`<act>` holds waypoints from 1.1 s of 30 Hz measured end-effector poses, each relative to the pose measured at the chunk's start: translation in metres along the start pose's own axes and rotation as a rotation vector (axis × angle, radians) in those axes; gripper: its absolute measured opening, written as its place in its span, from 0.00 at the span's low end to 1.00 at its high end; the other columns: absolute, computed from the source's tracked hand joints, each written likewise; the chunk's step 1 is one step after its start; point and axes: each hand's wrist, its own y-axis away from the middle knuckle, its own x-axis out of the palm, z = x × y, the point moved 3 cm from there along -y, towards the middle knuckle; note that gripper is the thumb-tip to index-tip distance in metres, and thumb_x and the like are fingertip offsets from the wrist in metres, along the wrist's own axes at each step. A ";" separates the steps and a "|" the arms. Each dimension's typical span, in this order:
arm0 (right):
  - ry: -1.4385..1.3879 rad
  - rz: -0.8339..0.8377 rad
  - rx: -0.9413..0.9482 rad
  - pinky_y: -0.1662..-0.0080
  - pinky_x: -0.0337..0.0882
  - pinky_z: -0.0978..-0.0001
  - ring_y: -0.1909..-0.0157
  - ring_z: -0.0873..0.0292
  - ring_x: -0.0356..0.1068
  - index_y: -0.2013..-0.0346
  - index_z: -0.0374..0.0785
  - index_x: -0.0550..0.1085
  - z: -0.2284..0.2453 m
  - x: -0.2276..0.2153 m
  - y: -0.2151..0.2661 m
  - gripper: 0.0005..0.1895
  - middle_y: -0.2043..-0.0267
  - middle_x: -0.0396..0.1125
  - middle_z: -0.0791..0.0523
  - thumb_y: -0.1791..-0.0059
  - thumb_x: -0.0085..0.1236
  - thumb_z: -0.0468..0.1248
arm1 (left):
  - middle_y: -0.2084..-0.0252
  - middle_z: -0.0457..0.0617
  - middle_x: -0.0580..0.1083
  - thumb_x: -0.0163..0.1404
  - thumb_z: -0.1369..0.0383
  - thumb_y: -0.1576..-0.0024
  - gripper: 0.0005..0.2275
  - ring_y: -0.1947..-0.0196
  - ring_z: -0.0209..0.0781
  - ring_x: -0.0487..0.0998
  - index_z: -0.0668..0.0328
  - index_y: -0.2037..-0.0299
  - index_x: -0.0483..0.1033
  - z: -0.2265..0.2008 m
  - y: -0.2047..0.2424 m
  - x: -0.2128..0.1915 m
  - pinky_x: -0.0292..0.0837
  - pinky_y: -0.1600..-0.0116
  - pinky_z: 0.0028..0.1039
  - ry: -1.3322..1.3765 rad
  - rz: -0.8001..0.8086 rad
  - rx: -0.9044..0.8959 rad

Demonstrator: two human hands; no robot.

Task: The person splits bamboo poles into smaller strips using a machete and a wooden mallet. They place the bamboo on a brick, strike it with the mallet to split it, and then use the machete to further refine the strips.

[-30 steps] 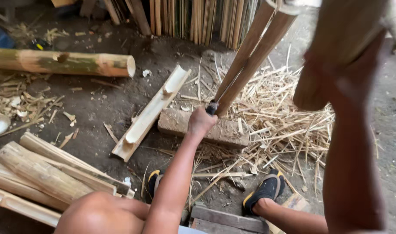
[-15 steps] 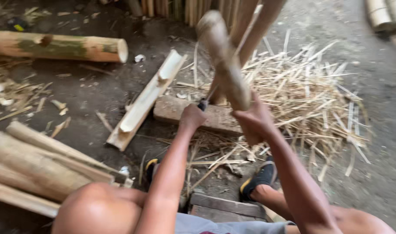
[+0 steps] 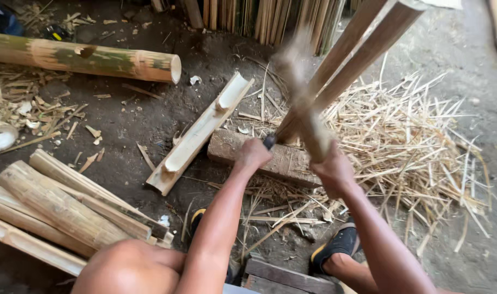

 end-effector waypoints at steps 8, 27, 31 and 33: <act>-0.352 -0.176 0.008 0.66 0.80 0.59 0.62 0.50 0.75 0.32 0.38 0.50 0.025 -0.034 0.061 0.52 0.54 0.70 0.42 0.60 0.73 0.48 | 0.68 0.62 0.75 0.60 0.58 0.46 0.14 0.65 0.60 0.82 0.64 0.66 0.80 0.020 0.010 0.046 0.75 0.59 0.45 0.069 -0.320 0.158; -0.400 -0.202 0.120 0.58 0.79 0.50 0.56 0.47 0.72 0.38 0.29 0.57 -0.062 0.056 -0.003 0.44 0.51 0.67 0.43 0.61 0.69 0.43 | 0.60 0.66 0.78 0.63 0.59 0.52 0.18 0.59 0.60 0.80 0.67 0.61 0.82 0.033 0.013 0.036 0.76 0.54 0.44 0.009 -0.237 -0.006; -0.716 -0.317 0.043 0.56 0.79 0.55 0.57 0.50 0.75 0.43 0.28 0.61 -0.077 0.054 -0.009 0.40 0.53 0.70 0.44 0.61 0.69 0.45 | 0.72 0.57 0.79 0.58 0.63 0.48 0.11 0.75 0.46 0.80 0.65 0.65 0.81 0.034 0.012 0.048 0.75 0.69 0.36 0.245 0.016 -0.152; -0.789 -0.246 0.177 0.56 0.80 0.58 0.58 0.49 0.76 0.44 0.28 0.63 -0.086 0.063 -0.018 0.40 0.53 0.71 0.44 0.63 0.70 0.45 | 0.76 0.52 0.78 0.60 0.65 0.50 0.09 0.81 0.38 0.76 0.64 0.69 0.79 0.025 0.008 0.044 0.71 0.77 0.30 0.535 0.136 -0.205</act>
